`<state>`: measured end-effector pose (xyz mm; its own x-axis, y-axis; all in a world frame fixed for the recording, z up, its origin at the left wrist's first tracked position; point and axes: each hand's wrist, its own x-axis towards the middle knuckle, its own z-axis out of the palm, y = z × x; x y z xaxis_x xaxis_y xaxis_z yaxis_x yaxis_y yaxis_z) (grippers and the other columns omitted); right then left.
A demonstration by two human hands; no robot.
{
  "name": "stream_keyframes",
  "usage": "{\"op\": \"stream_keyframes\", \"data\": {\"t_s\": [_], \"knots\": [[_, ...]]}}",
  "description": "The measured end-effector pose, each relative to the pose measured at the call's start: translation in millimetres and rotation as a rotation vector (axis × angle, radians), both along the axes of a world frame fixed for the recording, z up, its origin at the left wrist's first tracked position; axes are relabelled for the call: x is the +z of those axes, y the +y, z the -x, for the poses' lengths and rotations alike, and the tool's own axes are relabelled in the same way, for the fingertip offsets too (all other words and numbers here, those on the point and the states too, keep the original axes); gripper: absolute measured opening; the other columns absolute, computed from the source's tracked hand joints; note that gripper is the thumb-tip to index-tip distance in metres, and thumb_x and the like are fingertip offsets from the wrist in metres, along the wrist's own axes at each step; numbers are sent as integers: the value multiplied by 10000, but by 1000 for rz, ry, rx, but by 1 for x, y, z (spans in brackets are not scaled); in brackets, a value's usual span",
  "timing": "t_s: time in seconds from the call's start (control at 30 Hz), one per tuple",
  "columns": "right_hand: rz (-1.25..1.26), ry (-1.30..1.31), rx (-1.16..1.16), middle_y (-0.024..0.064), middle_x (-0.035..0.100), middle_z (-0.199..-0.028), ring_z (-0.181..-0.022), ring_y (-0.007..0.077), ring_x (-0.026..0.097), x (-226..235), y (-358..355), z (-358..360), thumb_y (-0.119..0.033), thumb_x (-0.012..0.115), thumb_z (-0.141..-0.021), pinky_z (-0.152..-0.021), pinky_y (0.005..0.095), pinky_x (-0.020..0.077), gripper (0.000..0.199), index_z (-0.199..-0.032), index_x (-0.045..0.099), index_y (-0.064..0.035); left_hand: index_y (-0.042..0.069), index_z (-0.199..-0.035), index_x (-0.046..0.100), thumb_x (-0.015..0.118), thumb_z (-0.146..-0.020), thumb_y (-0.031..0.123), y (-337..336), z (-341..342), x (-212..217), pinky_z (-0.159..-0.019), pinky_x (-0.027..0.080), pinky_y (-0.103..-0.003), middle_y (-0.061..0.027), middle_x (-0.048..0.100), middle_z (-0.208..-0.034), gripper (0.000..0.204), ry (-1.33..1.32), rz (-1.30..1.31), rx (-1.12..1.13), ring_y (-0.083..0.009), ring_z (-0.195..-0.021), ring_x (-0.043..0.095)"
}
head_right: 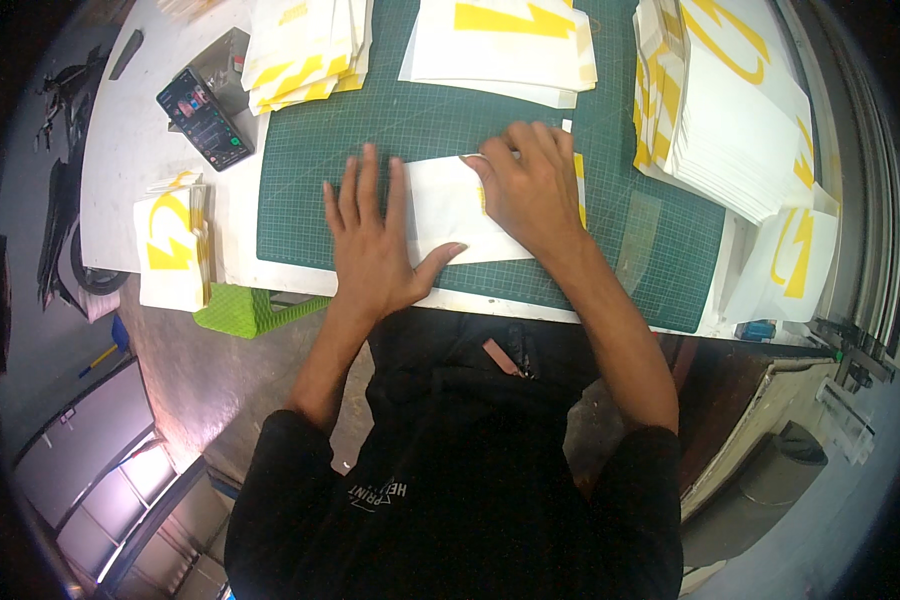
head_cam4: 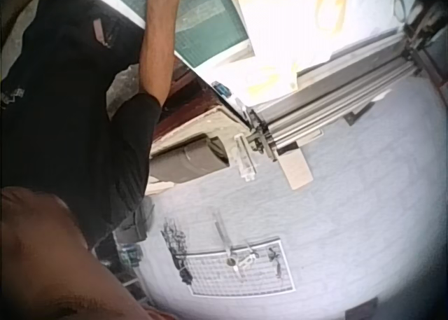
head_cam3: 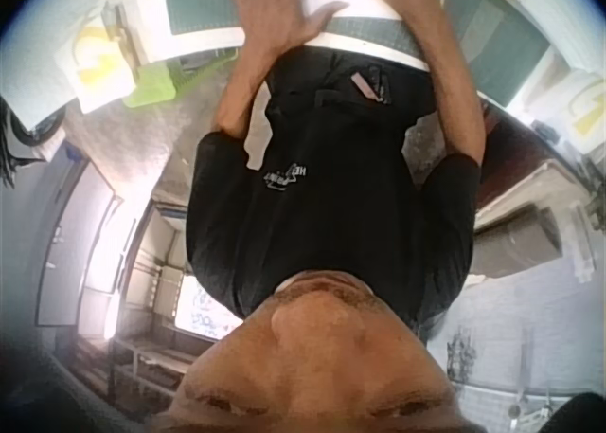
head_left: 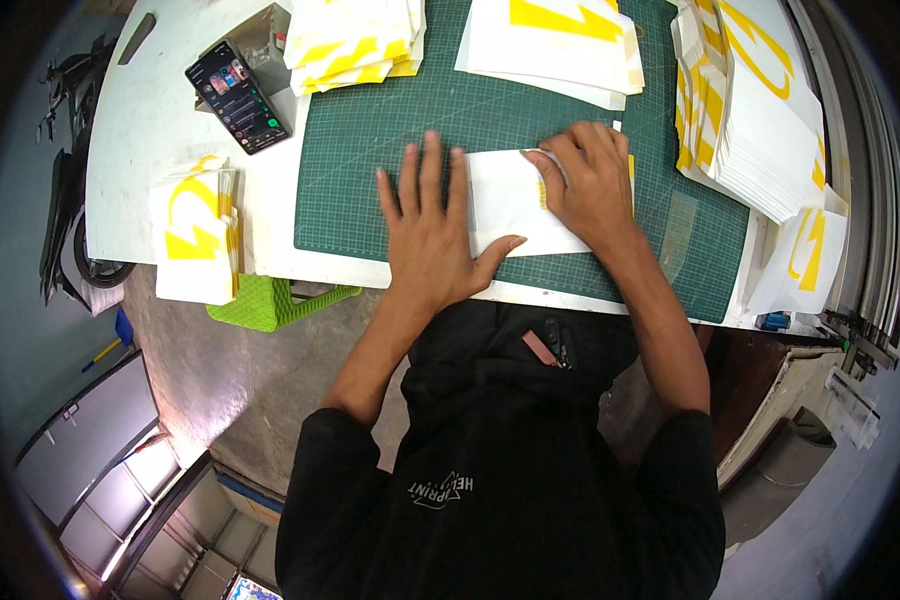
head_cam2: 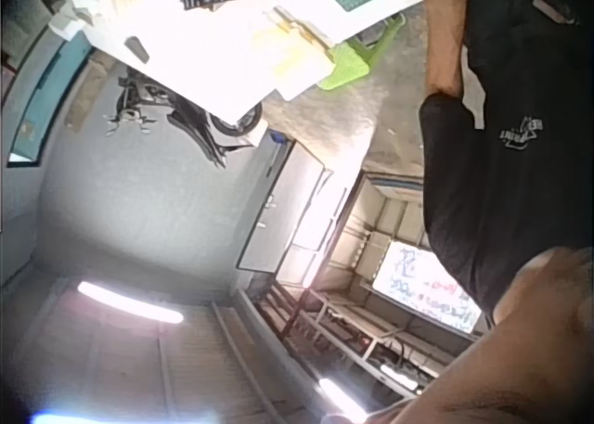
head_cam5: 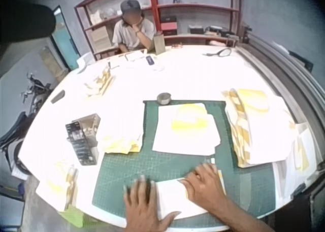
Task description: The person repeatedly folds white paper sheets with a yellow logo in half, presses the crease, and stacks them on a green cutting mat. The person handles the sheets one at a time, smoothing each fold before adding it to the growing pile.
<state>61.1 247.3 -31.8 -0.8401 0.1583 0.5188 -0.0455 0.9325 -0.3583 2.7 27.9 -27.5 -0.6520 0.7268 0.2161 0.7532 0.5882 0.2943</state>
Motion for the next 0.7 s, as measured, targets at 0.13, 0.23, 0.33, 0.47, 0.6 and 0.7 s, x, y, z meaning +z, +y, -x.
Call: {"op": "stream_keyframes", "data": {"t_s": [0.13,0.23,0.33,0.47,0.6,0.7], "knots": [[-3,0,-20,96,631,-897,-904,275,592,-3,1,-1,-201,838,-868,-891,479,397,163,-899,751,-67,-5,-1570,450,572,-1003,584,3,4,4,-1240,107,-705,-188,338,-1695,826,34,92,-217,-404,-1581,273],[-6,-8,-47,96,628,-919,-934,274,588,-5,2,-3,-222,837,-868,-917,500,378,173,-910,751,-78,10,-1590,419,536,-1034,539,5,4,4,-1259,97,-684,-145,347,-1701,776,-61,87,-240,-352,-1591,275],[-22,-24,-78,91,623,-945,-968,271,579,-5,5,-5,-239,840,-866,-937,508,364,188,-932,754,-84,34,-1625,362,492,-1046,558,4,6,3,-1275,67,-665,-146,308,-1721,792,-60,135,-232,-329,-1612,235],[-86,-2,-184,73,612,-967,-996,269,566,-9,20,-10,-260,841,-864,-958,519,354,211,-939,744,-88,26,-1624,356,476,-1048,562,6,7,7,-1270,57,-678,-149,305,-1721,796,-35,165,-229,-340,-1609,239],[-135,0,-276,71,628,-991,-1019,271,571,-9,32,-17,-266,839,-865,-970,538,353,217,-948,740,-91,13,-1626,341,477,-1040,580,7,12,7,-1262,48,-694,-161,301,-1721,827,-5,163,-238,-359,-1606,241],[-224,-36,-359,83,653,-1050,-1080,275,585,4,26,-19,-239,804,-893,-1026,582,364,232,-1048,728,-85,7,-1632,322,469,-1037,590,7,15,5,-1260,43,-697,-170,293,-1722,845,-6,148,-243,-366,-1610,225]]}}
